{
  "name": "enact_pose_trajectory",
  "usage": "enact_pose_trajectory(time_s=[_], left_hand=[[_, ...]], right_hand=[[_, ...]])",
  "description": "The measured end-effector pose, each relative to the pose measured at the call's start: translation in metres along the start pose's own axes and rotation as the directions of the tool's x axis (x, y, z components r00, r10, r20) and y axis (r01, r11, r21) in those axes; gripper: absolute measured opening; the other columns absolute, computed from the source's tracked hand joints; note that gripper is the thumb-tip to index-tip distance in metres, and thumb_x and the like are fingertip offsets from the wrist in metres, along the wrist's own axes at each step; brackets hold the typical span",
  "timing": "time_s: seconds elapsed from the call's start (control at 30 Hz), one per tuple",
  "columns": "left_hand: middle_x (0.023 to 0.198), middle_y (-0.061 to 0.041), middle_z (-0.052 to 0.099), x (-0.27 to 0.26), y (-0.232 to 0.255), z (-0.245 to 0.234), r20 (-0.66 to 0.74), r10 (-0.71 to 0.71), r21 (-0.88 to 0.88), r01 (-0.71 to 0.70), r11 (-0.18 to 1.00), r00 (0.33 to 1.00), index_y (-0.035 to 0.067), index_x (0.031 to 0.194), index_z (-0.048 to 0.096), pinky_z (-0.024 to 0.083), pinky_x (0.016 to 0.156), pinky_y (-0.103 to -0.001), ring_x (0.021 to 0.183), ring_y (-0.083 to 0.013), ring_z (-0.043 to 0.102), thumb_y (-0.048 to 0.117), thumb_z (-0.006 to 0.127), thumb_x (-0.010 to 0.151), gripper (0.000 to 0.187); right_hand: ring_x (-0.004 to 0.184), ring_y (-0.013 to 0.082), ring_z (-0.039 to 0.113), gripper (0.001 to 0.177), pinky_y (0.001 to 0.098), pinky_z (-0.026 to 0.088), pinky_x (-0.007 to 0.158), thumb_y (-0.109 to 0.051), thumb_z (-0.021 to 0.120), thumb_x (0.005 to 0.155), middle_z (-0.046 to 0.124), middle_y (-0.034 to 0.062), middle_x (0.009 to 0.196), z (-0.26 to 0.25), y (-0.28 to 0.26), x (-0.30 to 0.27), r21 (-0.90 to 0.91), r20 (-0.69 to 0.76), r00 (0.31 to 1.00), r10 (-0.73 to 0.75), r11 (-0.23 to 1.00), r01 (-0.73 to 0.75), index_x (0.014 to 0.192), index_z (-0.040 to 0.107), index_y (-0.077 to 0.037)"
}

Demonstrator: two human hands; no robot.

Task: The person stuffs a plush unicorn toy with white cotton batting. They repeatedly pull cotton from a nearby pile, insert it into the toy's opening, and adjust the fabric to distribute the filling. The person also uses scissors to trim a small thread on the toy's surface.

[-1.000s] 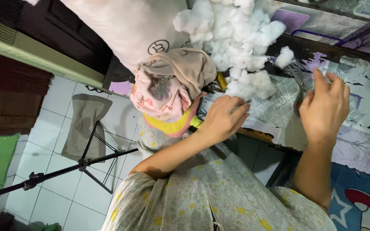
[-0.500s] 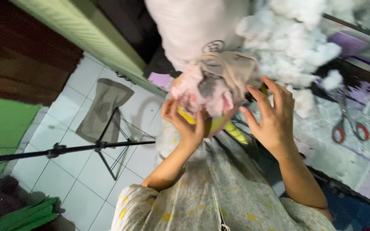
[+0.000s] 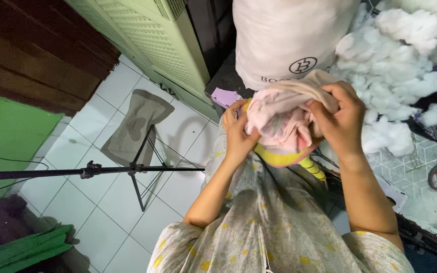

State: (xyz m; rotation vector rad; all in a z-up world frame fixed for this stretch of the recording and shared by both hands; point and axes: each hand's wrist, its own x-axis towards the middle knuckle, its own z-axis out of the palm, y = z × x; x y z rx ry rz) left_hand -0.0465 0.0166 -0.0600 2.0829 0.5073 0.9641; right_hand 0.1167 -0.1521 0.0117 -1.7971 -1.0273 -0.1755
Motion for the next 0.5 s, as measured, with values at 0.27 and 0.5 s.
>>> enact_pose_trajectory(time_s=[0.27, 0.5], left_hand=[[0.122, -0.010, 0.065, -0.002, -0.012, -0.019, -0.185, -0.181, -0.510, 0.063, 0.858, 0.966, 0.001, 0.096, 0.053, 0.047, 0.094, -0.027, 0.107, -0.0156, 0.058, -0.005, 0.064, 0.083, 0.018], [0.088, 0.003, 0.054, 0.001, -0.040, -0.016, -0.085, -0.371, -0.792, 0.163, 0.588, 0.925, 0.006, 0.095, 0.050, 0.039, 0.071, -0.020, 0.082, -0.0041, 0.047, -0.008, 0.052, 0.093, 0.015]], right_hand=[[0.091, 0.0037, 0.057, 0.018, 0.0196, 0.047, 0.083, -0.014, 0.067, 0.110, 0.066, -0.0002, 0.103, -0.013, -0.013, 0.009, 0.416, 0.125, 0.959, 0.255, 0.864, -0.284, 0.118, 0.066, 0.002], [0.077, 0.0104, 0.060, 0.021, 0.0271, 0.056, 0.082, -0.014, 0.059, 0.120, 0.070, 0.0085, 0.104, -0.023, 0.003, 0.010, 0.549, -0.035, 0.957, 0.288, 0.805, -0.223, 0.114, 0.068, 0.004]])
